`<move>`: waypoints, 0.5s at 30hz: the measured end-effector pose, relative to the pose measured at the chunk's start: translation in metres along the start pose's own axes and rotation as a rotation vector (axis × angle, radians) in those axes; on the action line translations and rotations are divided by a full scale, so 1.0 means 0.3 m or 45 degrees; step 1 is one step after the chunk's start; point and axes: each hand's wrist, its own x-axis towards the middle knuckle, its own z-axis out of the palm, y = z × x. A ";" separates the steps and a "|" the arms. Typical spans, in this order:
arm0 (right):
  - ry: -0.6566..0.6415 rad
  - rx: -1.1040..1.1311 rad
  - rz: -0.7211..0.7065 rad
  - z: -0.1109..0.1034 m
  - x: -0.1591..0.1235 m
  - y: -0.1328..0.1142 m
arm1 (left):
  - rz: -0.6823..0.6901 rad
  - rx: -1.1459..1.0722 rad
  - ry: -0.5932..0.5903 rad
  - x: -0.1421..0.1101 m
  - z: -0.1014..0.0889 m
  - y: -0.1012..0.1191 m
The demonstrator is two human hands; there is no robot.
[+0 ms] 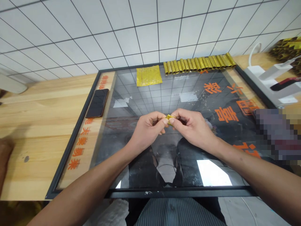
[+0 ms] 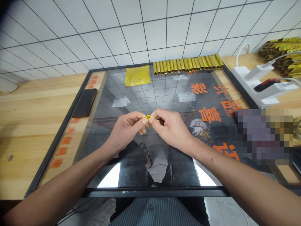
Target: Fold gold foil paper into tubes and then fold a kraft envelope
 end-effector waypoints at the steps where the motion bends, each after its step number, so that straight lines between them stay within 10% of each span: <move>1: -0.016 0.037 0.018 0.001 0.001 0.001 | 0.006 0.005 -0.005 0.001 -0.001 -0.001; 15: -0.157 0.267 0.153 0.007 0.011 0.005 | -0.073 -0.090 0.036 0.012 -0.011 -0.025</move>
